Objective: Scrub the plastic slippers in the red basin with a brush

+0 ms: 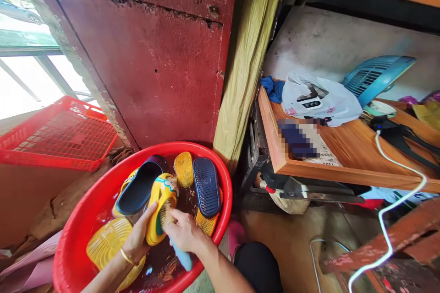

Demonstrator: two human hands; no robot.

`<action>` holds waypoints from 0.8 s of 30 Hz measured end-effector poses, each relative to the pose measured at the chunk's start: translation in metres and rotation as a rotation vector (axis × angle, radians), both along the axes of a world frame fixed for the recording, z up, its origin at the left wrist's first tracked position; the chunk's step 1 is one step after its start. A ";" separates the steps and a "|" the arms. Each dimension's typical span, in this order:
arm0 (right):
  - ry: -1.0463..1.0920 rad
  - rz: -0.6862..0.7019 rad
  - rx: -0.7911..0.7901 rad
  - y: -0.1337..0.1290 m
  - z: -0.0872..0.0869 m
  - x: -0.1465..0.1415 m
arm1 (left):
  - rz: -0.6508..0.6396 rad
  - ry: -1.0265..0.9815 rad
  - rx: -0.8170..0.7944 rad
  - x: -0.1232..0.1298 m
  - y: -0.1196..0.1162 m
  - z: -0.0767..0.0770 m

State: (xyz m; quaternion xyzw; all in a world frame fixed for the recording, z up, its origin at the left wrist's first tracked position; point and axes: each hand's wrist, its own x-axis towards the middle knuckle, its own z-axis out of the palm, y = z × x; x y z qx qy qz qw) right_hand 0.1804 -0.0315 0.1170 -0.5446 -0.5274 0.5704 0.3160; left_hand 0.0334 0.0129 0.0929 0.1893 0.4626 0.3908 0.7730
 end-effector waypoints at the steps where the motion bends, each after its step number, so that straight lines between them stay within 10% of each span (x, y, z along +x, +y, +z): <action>1: 0.009 0.057 -0.015 -0.005 0.005 -0.001 | 0.030 0.007 0.004 -0.006 0.009 0.004; 8: -0.069 0.323 -0.089 -0.036 0.025 0.020 | 0.227 0.035 0.049 -0.045 0.055 0.013; 12: -0.081 0.181 -0.047 -0.029 0.024 0.052 | 0.044 0.104 -0.040 -0.036 0.044 0.001; 18: -0.065 -0.138 0.064 -0.017 0.013 0.073 | -0.025 0.194 0.267 -0.031 0.031 -0.004; 24: -0.632 -0.130 0.494 -0.007 -0.007 0.045 | -0.182 0.158 0.277 -0.027 0.018 0.003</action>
